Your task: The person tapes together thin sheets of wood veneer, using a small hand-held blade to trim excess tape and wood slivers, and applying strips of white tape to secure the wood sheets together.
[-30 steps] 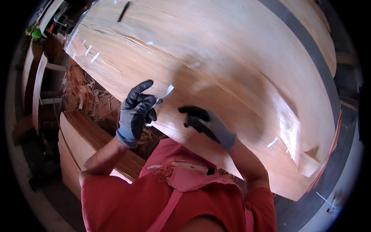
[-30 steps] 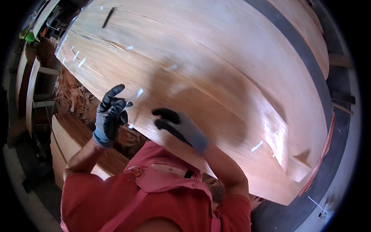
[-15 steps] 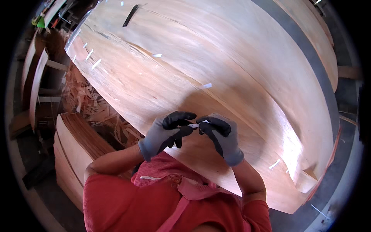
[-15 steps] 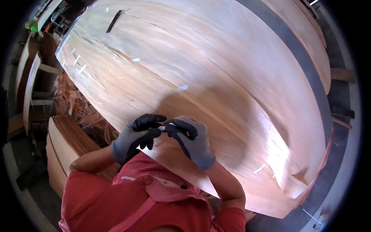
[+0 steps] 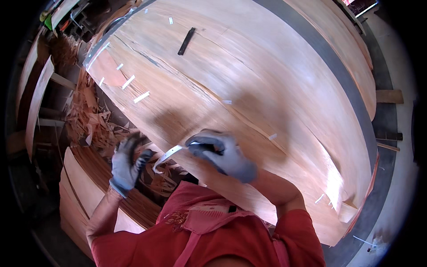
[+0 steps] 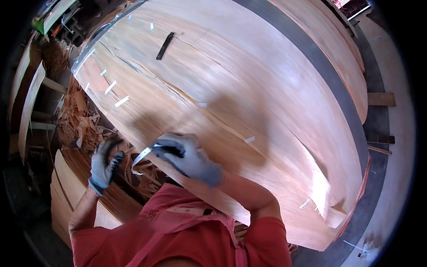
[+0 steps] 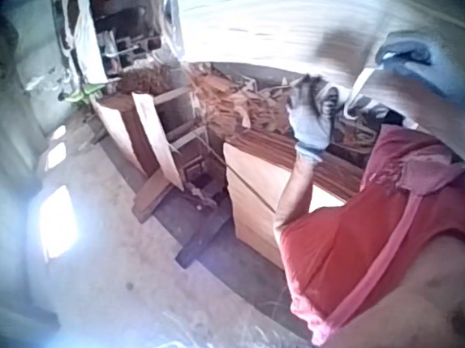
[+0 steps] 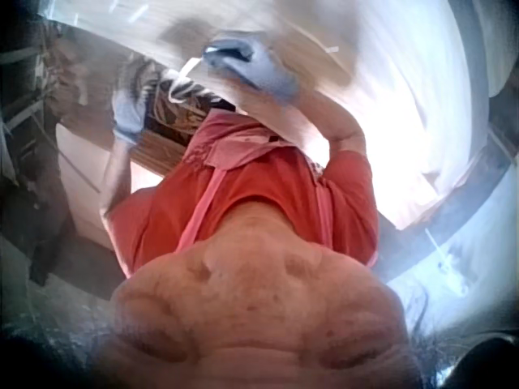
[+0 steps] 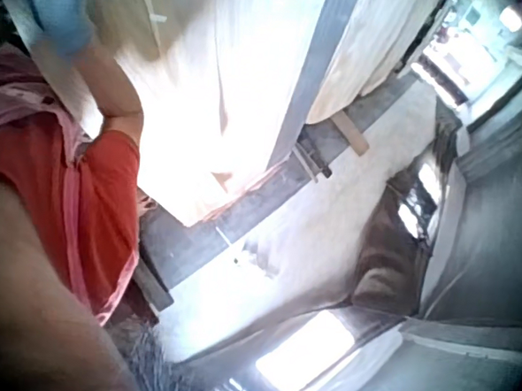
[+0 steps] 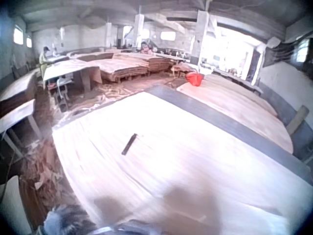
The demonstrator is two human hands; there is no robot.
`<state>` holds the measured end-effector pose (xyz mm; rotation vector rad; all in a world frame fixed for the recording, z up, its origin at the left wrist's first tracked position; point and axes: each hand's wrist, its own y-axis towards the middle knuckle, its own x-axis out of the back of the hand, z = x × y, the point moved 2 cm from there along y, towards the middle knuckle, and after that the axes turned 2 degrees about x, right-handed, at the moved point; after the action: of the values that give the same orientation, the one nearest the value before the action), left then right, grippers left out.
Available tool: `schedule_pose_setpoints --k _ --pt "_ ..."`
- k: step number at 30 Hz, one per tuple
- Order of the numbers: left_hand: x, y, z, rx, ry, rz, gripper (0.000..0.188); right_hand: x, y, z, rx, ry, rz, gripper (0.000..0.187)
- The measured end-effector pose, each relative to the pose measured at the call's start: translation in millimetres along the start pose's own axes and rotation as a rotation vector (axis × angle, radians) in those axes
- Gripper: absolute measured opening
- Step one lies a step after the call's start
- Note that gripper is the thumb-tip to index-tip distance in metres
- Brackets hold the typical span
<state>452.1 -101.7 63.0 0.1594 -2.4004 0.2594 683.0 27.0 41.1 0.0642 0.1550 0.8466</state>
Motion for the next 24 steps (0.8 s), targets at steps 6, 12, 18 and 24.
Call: schedule_pose_setpoints --k 6,12,18,24 --pt "-29.1 16.7 15.5 0.03 -0.829 0.307 0.063 -32.1 37.3 -15.7 0.105 -0.096 0.195 0.022" --pt "-40.9 21.9 37.8 0.316 -1.012 0.209 0.021 -2.2 74.8 -17.3 -0.018 -0.454 0.229 0.028" --pt "-26.1 -14.6 110.0 0.676 -0.841 0.388 0.021 137.7 140.2 -54.4 0.104 -1.374 -0.339 0.034" --pt "-37.7 -83.3 133.4 0.995 -0.845 0.905 0.035 180.1 164.5 -102.1 0.169 -1.644 -0.311 0.033"
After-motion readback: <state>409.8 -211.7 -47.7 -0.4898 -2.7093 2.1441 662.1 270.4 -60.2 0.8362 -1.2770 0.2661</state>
